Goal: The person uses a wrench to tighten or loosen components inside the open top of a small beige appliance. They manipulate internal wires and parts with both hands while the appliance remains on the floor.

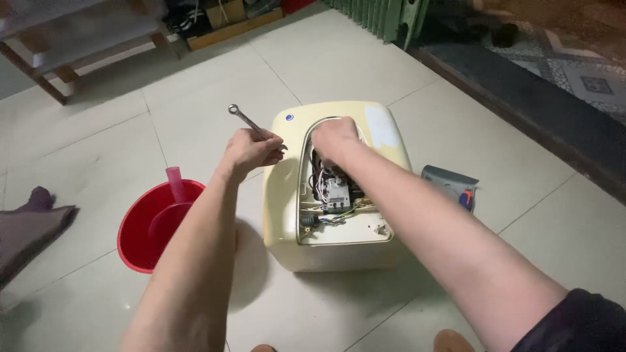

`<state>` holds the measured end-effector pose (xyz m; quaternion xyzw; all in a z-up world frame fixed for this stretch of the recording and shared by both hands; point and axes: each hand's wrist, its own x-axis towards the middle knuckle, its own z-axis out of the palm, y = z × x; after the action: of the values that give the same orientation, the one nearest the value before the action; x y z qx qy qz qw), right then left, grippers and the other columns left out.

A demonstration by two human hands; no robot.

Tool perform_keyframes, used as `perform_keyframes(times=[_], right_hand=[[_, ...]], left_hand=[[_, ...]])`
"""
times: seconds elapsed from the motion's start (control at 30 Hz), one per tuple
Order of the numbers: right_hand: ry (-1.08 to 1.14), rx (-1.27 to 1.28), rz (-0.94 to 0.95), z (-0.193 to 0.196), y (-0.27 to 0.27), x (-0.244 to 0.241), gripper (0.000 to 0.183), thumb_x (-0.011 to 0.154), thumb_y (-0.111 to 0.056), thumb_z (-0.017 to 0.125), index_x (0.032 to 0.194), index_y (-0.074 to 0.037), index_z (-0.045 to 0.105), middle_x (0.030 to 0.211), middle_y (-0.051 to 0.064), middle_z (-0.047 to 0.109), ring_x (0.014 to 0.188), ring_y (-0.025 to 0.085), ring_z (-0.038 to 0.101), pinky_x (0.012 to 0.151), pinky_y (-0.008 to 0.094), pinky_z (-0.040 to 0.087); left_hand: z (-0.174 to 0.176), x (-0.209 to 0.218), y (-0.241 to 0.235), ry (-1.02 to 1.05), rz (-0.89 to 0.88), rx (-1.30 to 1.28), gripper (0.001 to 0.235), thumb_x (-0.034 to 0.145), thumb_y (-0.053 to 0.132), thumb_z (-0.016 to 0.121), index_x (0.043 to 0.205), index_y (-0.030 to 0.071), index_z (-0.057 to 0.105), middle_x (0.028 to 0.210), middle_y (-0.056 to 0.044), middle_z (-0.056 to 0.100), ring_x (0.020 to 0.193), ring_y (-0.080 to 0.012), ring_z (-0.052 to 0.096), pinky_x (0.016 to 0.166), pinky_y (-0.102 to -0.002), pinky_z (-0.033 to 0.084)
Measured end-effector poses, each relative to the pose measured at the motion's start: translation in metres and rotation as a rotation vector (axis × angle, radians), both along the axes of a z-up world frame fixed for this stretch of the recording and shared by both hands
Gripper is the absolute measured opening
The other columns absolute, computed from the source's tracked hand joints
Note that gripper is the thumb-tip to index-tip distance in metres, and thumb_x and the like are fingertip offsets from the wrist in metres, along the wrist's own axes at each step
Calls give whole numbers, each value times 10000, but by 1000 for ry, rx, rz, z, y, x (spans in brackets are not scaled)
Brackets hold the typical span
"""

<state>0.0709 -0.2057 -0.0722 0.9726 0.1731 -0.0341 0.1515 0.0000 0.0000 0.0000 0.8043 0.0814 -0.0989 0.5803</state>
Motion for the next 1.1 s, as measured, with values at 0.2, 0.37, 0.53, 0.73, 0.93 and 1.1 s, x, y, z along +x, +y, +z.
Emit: perform_keyframes(times=[0.2,0.37,0.53,0.73,0.93,1.1], right_hand=[[37,84,-40,-20,-5,-5,284,867,-329,699,1094,-186,795,1003,78,780,987,349,759,752,599,587],[108,260,-30,19,-25,-66,398,1018,-317,525,1327,-107,661,1256,187,699,1174,436,684,952,638,543],[8,489,-109,1,-40,-87,357,1043,-375,536,1311,-201,696,1265,111,668,1155,399,684,939,598,557],[-235,887,-91,-36,-50,-90,141,945,-295,742,1061,-233,792,1077,107,660,1079,367,682,885,479,587],[-279,865,-12,-44,-54,-93,178,930,-239,737,1097,-222,796,1060,99,673,1038,346,707,886,450,593],[-153,943,-123,-33,-53,-95,170,920,-238,726,1078,-229,791,1053,44,661,1037,287,704,890,431,581]], left_hand=[[9,-12,34,-13,2,-9,206,876,88,717,1023,-52,757,858,-227,753,778,-240,778,738,-288,674],[30,-38,66,-13,23,60,203,875,99,716,1013,-42,764,851,-240,754,775,-262,780,762,-311,664],[14,-32,60,-29,-35,361,216,881,360,696,969,203,815,756,-18,779,772,-152,781,948,-342,582],[-33,-35,7,-212,59,-375,365,960,217,606,1114,-108,669,948,-305,719,828,-286,786,791,-398,693],[-65,-61,-36,-223,385,-371,295,976,235,511,1110,-2,625,736,-230,753,610,-225,768,585,-307,666],[-47,-77,-43,-259,378,-208,309,1052,253,409,1173,18,570,671,-171,737,576,-195,747,598,-297,654]])
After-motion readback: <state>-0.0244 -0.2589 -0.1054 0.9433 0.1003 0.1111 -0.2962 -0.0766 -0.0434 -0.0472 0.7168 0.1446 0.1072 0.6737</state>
